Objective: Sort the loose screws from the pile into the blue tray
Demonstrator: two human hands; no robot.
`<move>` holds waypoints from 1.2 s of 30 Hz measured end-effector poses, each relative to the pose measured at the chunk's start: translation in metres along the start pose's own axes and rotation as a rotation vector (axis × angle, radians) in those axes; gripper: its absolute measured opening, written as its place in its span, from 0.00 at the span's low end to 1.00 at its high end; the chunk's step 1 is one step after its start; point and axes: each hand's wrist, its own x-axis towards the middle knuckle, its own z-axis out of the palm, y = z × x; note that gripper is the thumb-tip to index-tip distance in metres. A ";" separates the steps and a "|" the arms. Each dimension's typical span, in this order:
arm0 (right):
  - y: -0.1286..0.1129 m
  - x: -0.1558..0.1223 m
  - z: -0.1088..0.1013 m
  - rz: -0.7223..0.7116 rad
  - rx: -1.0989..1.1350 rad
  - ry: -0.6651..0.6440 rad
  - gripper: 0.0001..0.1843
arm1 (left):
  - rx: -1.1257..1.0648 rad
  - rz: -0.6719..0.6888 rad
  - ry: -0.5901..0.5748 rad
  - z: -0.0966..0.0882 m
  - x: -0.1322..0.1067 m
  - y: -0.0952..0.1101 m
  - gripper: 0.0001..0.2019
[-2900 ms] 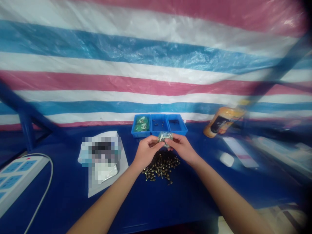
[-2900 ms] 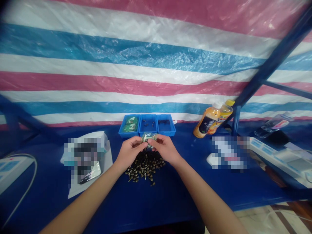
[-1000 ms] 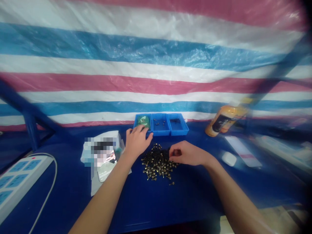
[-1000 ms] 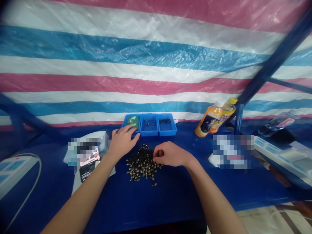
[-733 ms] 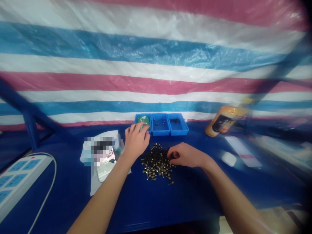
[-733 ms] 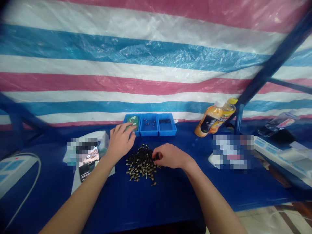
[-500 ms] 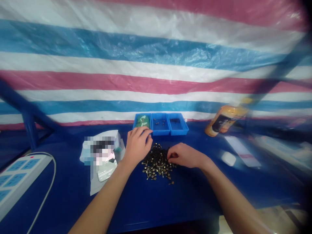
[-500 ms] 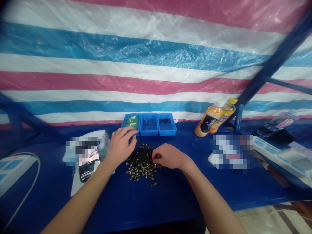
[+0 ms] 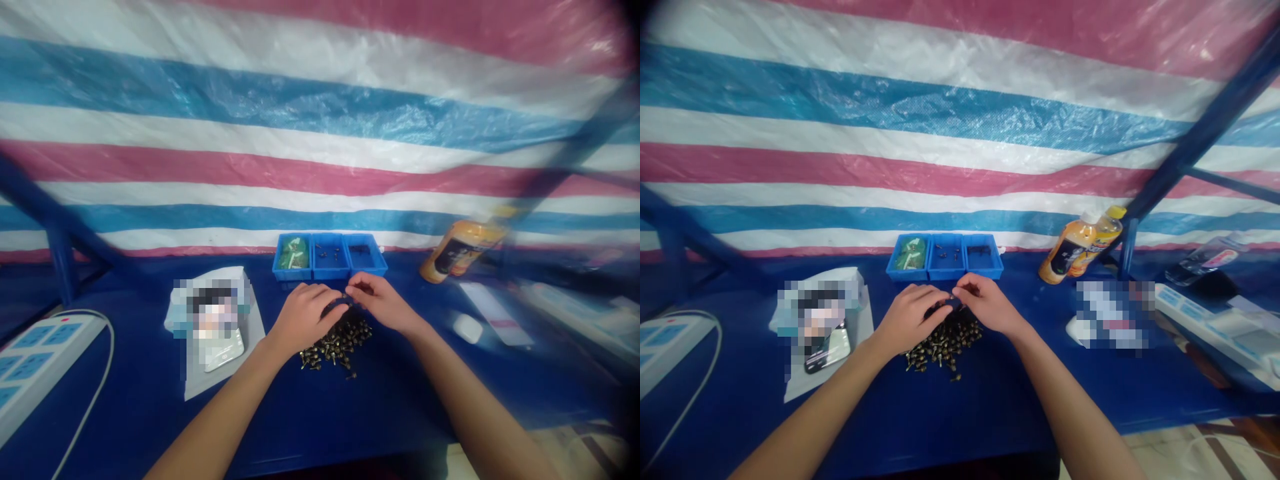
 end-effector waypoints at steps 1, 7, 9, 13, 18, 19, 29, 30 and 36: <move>0.000 0.001 0.003 0.021 0.085 0.028 0.14 | 0.005 -0.004 0.011 0.002 0.000 0.001 0.12; 0.004 0.003 0.019 0.134 0.348 0.086 0.18 | 0.047 -0.097 0.098 0.009 -0.001 -0.004 0.13; 0.004 0.003 0.021 0.135 0.335 0.076 0.18 | 0.053 -0.108 0.110 0.010 -0.001 -0.005 0.13; 0.003 0.003 0.023 0.106 0.276 0.070 0.18 | 0.059 -0.093 0.129 0.011 -0.002 -0.007 0.12; -0.001 0.002 0.021 0.078 0.145 0.058 0.15 | 0.100 -0.053 0.151 0.015 -0.003 -0.011 0.11; -0.001 0.001 0.021 0.073 0.118 0.048 0.15 | 0.101 -0.046 0.155 0.015 -0.003 -0.011 0.11; 0.002 0.003 0.014 0.069 0.192 0.016 0.15 | -0.006 -0.081 0.285 0.011 -0.003 -0.009 0.09; 0.002 0.003 0.012 0.083 0.186 0.017 0.15 | -0.026 -0.093 0.309 0.009 -0.003 -0.009 0.08; 0.007 0.005 0.010 0.242 0.093 0.002 0.24 | -0.059 -0.145 0.416 0.005 -0.001 -0.009 0.08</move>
